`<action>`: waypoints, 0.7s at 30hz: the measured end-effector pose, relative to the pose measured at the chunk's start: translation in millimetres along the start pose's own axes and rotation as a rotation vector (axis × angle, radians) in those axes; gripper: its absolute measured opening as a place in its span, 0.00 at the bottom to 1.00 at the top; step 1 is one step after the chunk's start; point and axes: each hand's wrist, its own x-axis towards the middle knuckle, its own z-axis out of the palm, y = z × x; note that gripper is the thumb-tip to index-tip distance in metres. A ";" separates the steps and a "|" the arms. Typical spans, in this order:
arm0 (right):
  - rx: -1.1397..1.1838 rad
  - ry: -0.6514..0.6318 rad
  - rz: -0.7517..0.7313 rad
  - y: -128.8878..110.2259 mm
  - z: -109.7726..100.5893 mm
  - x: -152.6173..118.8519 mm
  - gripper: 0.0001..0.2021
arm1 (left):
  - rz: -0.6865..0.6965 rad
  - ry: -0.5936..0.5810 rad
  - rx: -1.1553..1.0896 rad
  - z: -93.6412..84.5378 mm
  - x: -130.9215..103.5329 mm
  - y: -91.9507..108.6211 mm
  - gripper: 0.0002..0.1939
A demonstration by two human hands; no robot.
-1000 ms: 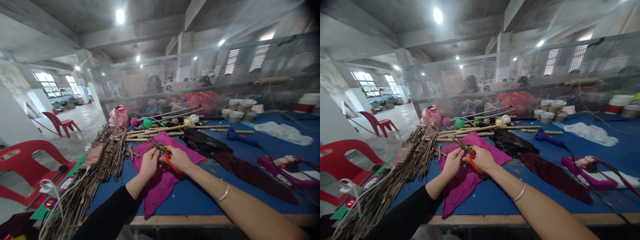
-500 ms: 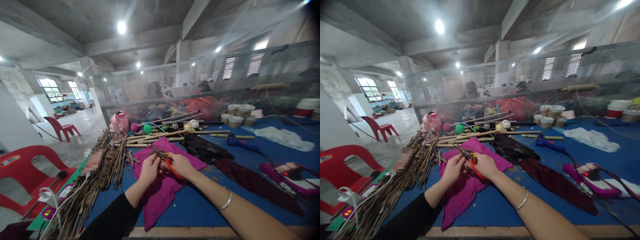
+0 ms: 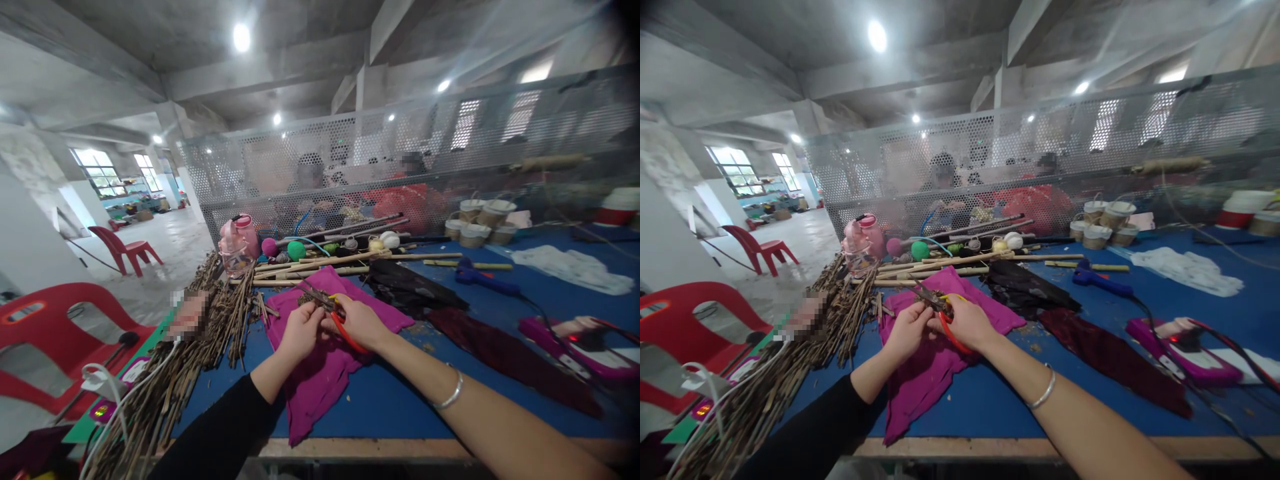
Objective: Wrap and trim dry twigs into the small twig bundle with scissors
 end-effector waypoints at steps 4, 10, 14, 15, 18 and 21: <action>-0.017 -0.035 0.039 -1.3 -1.6 0.0 0.18 | 0.010 -0.002 0.016 0.5 -1.0 3.9 0.16; -0.076 -0.029 0.049 0.6 -1.2 2.3 0.18 | 0.032 0.004 0.080 0.7 -1.0 9.0 0.18; -0.104 -0.041 0.051 1.6 -0.6 3.3 0.18 | 0.040 0.018 0.119 0.3 -0.6 9.8 0.17; -0.123 -0.041 0.052 1.6 -0.8 3.3 0.18 | 0.039 0.025 0.124 0.4 -0.6 10.0 0.16; -0.177 -0.031 0.044 1.1 -1.8 2.4 0.20 | 0.026 0.064 0.154 0.4 -0.2 10.2 0.14; -0.175 -0.017 0.016 -0.2 -1.8 0.9 0.22 | 0.004 0.123 0.200 -0.7 0.6 9.8 0.10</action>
